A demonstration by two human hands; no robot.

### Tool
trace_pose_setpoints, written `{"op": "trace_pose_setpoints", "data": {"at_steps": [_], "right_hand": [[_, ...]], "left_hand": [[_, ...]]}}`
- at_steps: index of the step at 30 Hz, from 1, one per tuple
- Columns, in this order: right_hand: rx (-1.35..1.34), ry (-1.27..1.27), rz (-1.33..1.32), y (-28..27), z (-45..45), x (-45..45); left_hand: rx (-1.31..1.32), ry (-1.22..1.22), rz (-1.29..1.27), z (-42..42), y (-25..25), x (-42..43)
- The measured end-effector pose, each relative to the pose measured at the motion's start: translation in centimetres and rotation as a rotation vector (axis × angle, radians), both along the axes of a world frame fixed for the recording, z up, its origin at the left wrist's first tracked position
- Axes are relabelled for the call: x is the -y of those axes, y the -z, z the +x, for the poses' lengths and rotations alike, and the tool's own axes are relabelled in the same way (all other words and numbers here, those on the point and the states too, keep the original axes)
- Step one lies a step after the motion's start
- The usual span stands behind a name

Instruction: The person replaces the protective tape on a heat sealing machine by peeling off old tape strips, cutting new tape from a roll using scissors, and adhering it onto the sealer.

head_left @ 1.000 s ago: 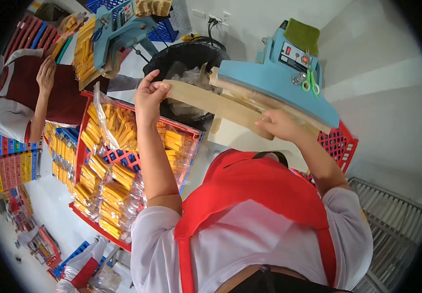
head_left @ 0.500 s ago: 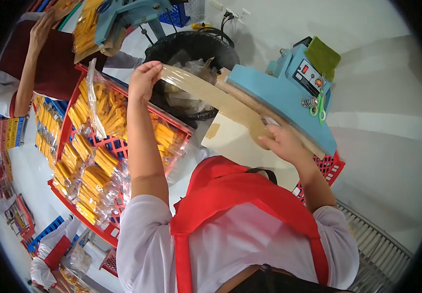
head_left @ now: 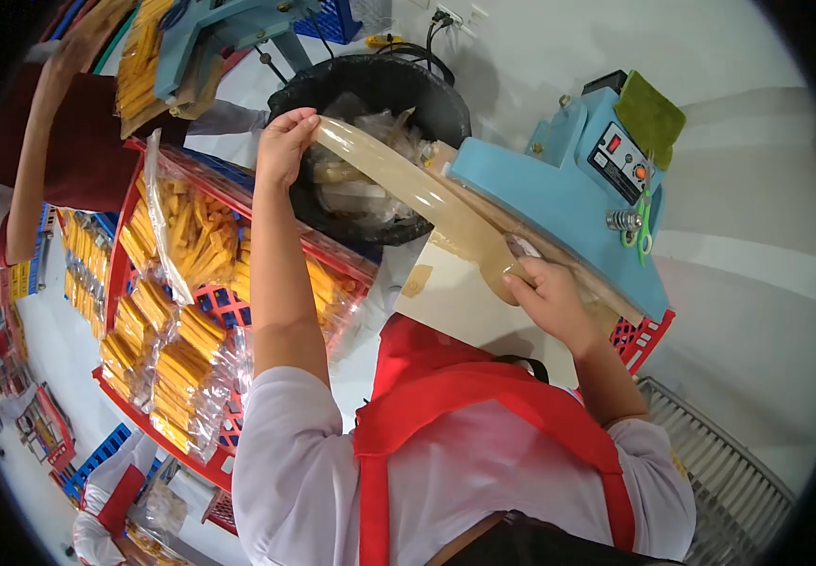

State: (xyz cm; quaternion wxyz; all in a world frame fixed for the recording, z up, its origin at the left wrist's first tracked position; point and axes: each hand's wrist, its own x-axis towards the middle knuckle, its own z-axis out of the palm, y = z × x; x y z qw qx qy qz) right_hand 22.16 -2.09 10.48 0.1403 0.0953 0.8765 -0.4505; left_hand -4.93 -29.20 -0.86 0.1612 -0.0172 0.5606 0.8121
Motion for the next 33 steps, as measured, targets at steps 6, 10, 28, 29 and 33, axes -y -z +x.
{"op": "trace_pose_setpoints", "data": {"at_steps": [6,10,28,29,33], "right_hand": [[0.083,0.032,0.080,-0.3,-0.1,-0.2],[0.005,0.050,0.092,-0.1,-0.4,0.1],[0.097,-0.032,0.269,-0.6,-1.8,0.4],[0.103,-0.042,0.282,-0.7,-1.9,0.4],[0.091,-0.041,0.305,-0.8,-2.1,0.4]], "left_hand": [[-0.019,0.042,-0.003,-0.4,1.3,-0.9],[0.000,-0.008,-0.010,-0.4,1.6,-1.4],[0.061,-0.062,0.012,-0.6,6.0,-4.7],[0.058,-0.054,0.045,-0.9,6.5,-5.2],[0.078,-0.012,0.121,-1.9,7.8,-8.2]]}}
